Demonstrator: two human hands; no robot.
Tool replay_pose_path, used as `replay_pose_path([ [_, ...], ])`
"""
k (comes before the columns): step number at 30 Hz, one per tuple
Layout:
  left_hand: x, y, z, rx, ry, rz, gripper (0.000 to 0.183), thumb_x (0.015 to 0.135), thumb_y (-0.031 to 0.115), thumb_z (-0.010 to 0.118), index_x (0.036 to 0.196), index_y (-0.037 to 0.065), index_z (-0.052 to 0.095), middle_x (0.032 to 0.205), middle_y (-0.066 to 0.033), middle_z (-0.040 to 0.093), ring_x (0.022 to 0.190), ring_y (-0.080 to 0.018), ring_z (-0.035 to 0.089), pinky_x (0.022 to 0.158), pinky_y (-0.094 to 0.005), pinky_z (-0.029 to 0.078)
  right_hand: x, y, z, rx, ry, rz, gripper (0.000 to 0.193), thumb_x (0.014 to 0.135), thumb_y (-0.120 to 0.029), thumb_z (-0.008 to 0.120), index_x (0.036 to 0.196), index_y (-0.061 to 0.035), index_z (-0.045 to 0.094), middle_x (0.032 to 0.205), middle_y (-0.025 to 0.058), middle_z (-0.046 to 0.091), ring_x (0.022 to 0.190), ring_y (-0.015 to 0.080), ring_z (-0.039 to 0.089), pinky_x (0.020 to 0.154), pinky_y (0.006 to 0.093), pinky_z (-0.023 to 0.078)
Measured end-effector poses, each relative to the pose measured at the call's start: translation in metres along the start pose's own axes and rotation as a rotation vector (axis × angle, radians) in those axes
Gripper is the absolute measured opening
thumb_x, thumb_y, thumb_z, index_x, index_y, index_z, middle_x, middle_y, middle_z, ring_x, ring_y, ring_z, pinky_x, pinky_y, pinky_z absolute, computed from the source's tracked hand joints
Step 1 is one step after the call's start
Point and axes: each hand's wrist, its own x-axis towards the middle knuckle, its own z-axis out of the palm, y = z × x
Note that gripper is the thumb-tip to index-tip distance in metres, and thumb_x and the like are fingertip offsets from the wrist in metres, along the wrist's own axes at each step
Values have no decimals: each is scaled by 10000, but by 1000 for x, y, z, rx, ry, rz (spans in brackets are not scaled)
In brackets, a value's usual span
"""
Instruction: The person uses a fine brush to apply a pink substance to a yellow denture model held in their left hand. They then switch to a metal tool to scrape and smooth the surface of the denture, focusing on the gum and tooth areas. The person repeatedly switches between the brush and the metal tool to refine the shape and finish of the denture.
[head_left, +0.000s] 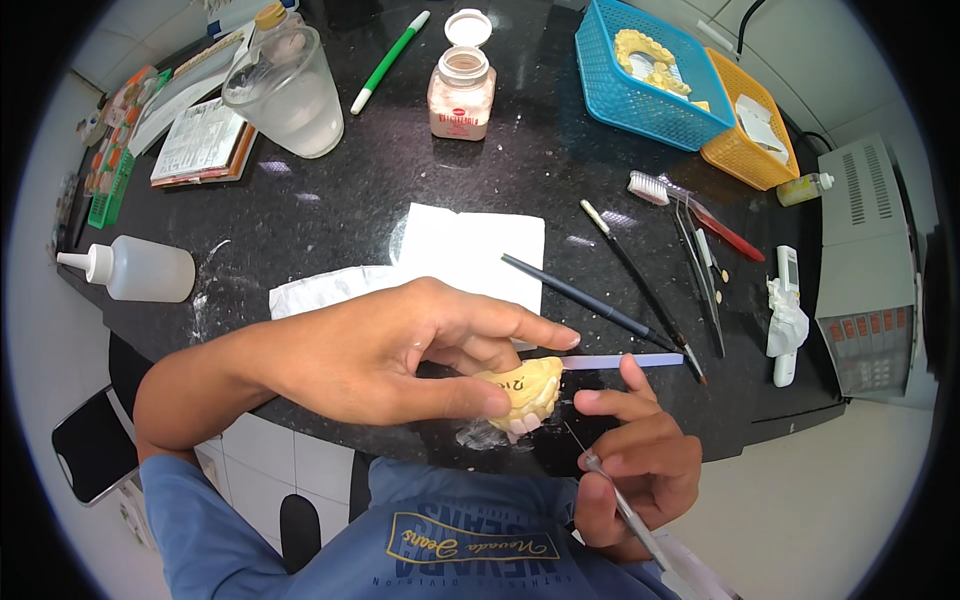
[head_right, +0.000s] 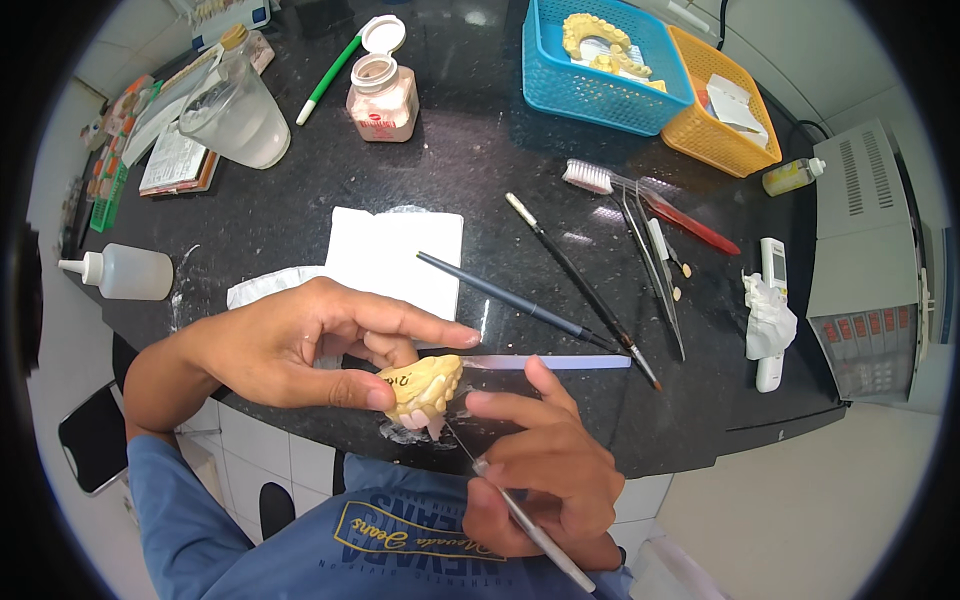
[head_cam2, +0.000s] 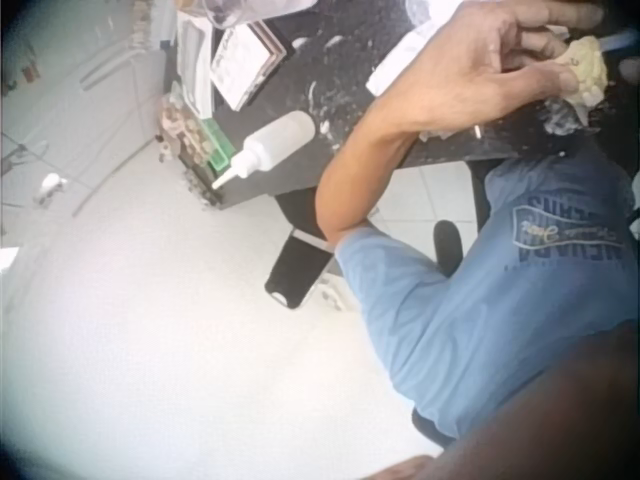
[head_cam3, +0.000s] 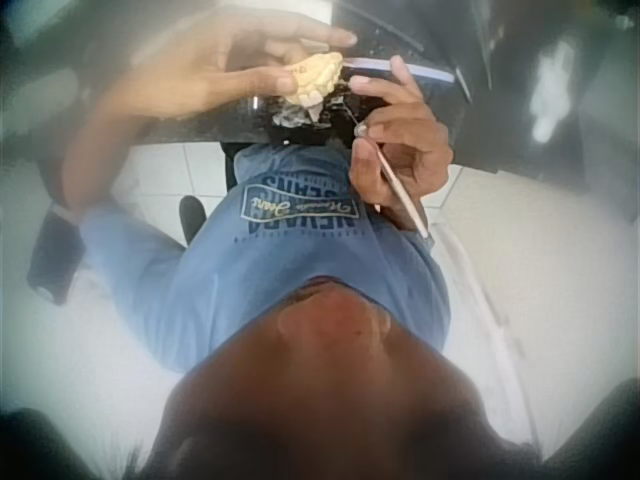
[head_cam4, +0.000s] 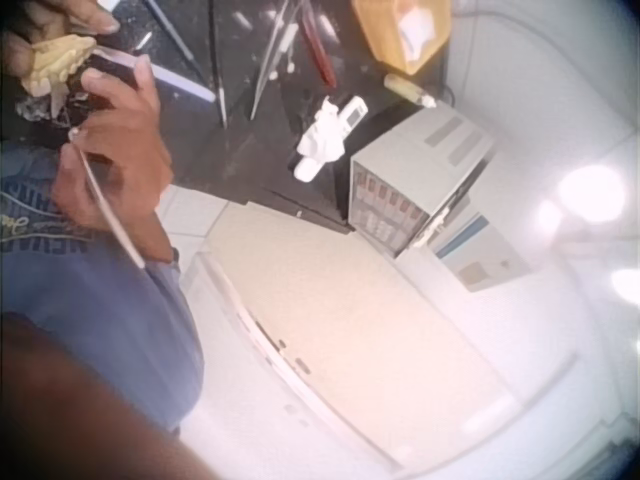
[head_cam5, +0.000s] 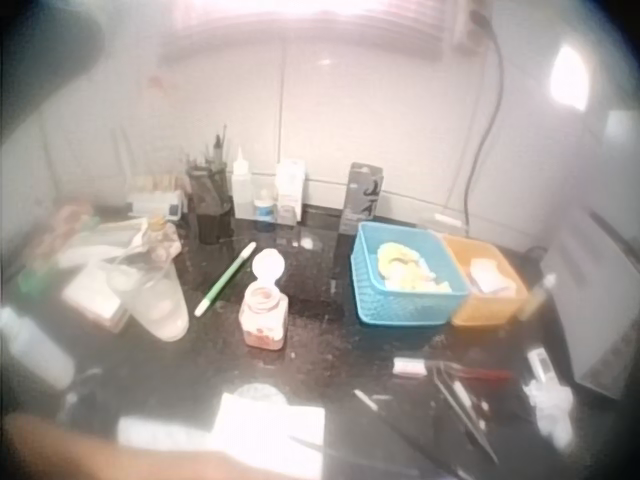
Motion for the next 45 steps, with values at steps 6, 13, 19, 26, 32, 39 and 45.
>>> replay_pose_path([
  [6, 3, 5, 0, 31, -37, 23, 514, 911, 63, 653, 1394, -5, 492, 1180, -156, 669, 1091, -185, 635, 1010, -341, 449, 4, -1, -1, -56, -87, -19, 197, 727, -2, 745, 872, -57, 623, 772, 71, 668, 974, 333, 710, 1030, 535, 435],
  [13, 2, -2, -1, 48, -13, 76, 460, 909, 75, 655, 1354, 22, 550, 1256, -168, 637, 1137, -220, 621, 1025, -371, 463, 3, 2, -1, -104, -133, -21, 262, 704, 1, 776, 904, -67, 622, 802, 56, 668, 1004, 322, 701, 1037, 526, 437],
  [19, 3, -3, 0, 25, -17, 66, 457, 911, 51, 647, 1354, 6, 542, 1243, -171, 641, 1131, -215, 623, 1021, -363, 466, 2, 0, -2, -165, -169, -58, 343, 697, -4, 795, 970, -81, 604, 861, 51, 664, 1035, 316, 688, 1052, 525, 427],
  [26, 1, 0, -1, -65, -12, -26, 503, 924, 17, 629, 1398, -32, 467, 1167, -143, 665, 1075, -139, 631, 957, -285, 487, -9, 3, 0, -133, 13, -105, 370, 699, -31, 792, 998, -84, 581, 869, 75, 666, 1002, 335, 693, 1041, 521, 439],
  [32, 3, 3, 1, -174, -32, -92, 579, 924, 3, 627, 1444, -43, 377, 1143, -132, 670, 1045, -115, 635, 899, -247, 505, -13, 1, -2, -167, -19, -95, 340, 702, -36, 789, 969, -93, 586, 856, 71, 686, 959, 316, 708, 1012, 512, 454],
  [39, 4, 1, 2, -193, -33, -93, 588, 913, 11, 648, 1436, -42, 386, 1136, -132, 679, 1053, -120, 638, 918, -262, 498, -7, -1, 1, -191, -83, -100, 285, 699, -32, 786, 887, -105, 585, 760, 32, 682, 878, 272, 724, 934, 480, 485],
  [45, 3, 5, 5, -94, 14, -115, 588, 899, 41, 682, 1423, -21, 423, 1083, -108, 708, 1042, -117, 644, 959, -292, 467, -8, 0, 0, -175, -74, -87, 275, 692, -24, 774, 866, -103, 575, 728, 28, 666, 838, 262, 726, 928, 475, 485],
])
